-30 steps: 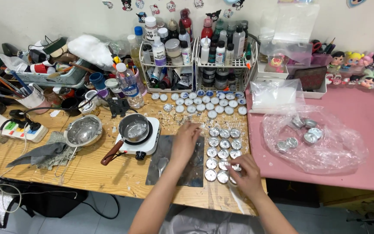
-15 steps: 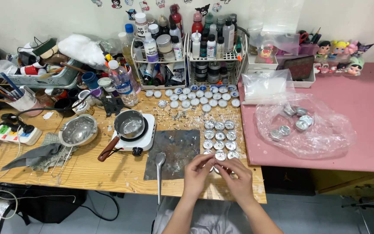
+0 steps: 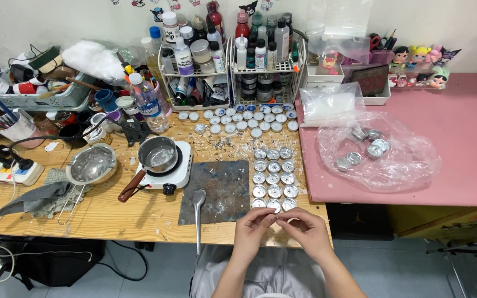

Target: Preparing wicks and melting wax to make tealight candles at a workshop bench.

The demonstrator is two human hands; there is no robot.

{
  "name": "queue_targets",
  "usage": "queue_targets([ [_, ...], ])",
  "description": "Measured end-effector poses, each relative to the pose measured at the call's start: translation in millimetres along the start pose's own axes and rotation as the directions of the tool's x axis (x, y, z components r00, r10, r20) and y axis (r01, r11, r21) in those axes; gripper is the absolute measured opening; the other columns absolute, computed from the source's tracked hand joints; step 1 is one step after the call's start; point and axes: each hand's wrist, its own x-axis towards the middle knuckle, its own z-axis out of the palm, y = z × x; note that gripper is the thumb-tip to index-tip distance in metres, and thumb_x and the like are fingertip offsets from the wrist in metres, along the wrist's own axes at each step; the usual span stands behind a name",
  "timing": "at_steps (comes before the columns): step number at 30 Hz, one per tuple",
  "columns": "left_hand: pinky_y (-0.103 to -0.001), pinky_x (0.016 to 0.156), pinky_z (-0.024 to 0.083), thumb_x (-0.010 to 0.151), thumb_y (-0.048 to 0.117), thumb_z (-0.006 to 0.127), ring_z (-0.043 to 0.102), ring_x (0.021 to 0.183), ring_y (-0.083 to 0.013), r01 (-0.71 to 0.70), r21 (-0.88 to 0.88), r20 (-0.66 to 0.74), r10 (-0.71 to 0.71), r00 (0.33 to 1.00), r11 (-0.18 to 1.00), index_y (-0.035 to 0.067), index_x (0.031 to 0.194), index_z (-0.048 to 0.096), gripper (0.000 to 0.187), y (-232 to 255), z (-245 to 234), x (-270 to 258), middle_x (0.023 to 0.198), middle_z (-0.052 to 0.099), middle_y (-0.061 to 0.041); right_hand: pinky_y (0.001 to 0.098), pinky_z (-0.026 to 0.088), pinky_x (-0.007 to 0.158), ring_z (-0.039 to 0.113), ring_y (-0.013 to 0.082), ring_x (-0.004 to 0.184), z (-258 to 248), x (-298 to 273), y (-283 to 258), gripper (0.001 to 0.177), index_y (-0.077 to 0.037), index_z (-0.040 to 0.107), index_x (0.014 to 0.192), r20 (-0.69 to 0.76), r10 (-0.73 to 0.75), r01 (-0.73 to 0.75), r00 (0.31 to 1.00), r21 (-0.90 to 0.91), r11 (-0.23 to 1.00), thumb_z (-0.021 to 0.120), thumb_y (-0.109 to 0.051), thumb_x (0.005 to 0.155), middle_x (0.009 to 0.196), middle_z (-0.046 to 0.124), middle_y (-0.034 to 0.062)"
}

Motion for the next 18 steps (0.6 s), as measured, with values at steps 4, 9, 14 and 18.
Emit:
queue_targets([
  [4,-0.026,0.089,0.057,0.095,0.005,0.073,0.071,0.1,-0.0137,0.07,-0.134,-0.005,-0.072,0.997,0.988,-0.006,0.117,0.072,0.025,-11.7,5.2,-0.2,0.108,0.075,-0.011,0.0278,0.059,0.082,0.073,0.017,0.093,-14.0,-0.2,25.1,0.016,0.005,0.077,0.103,-0.026,0.03,-0.029,0.999,0.051,0.998,0.071,0.006,0.088,0.103,0.076,0.012],
  [9,-0.027,0.088,0.059,0.096,0.008,0.07,0.073,0.097,-0.0144,0.166,-0.297,-0.033,-0.183,0.982,0.94,-0.006,0.12,0.071,0.027,-18.9,14.6,2.3,0.108,0.076,-0.011,0.0286,0.054,0.084,0.07,0.0185,0.095,-14.3,8.5,19.7,0.014,0.005,0.077,0.102,-0.027,-0.164,0.16,0.986,-0.114,0.98,0.07,0.006,0.09,0.101,0.073,0.0115],
  [14,-0.028,0.089,0.06,0.097,0.01,0.068,0.072,0.097,-0.014,0.178,-0.322,-0.029,-0.198,0.98,0.93,-0.005,0.122,0.07,0.029,-16.8,19.1,3.1,0.108,0.075,-0.01,0.0291,0.054,0.084,0.069,0.0185,0.096,-8.2,11.5,14.4,0.01,0.004,0.076,0.1,-0.054,-0.2,0.192,0.978,-0.132,0.972,0.07,0.004,0.092,0.101,0.073,0.0108],
  [18,-0.027,0.091,0.06,0.098,0.011,0.067,0.072,0.099,-0.0136,0.197,-0.327,-0.018,-0.215,0.976,0.924,-0.004,0.125,0.069,0.031,-21.6,21.0,4.8,0.11,0.075,-0.009,0.0293,0.055,0.085,0.069,0.0174,0.098,-9.7,14.2,19.7,0.009,0.003,0.075,0.1,-0.076,-0.142,0.132,0.987,-0.124,0.984,0.069,0.002,0.093,0.104,0.073,0.0101],
])
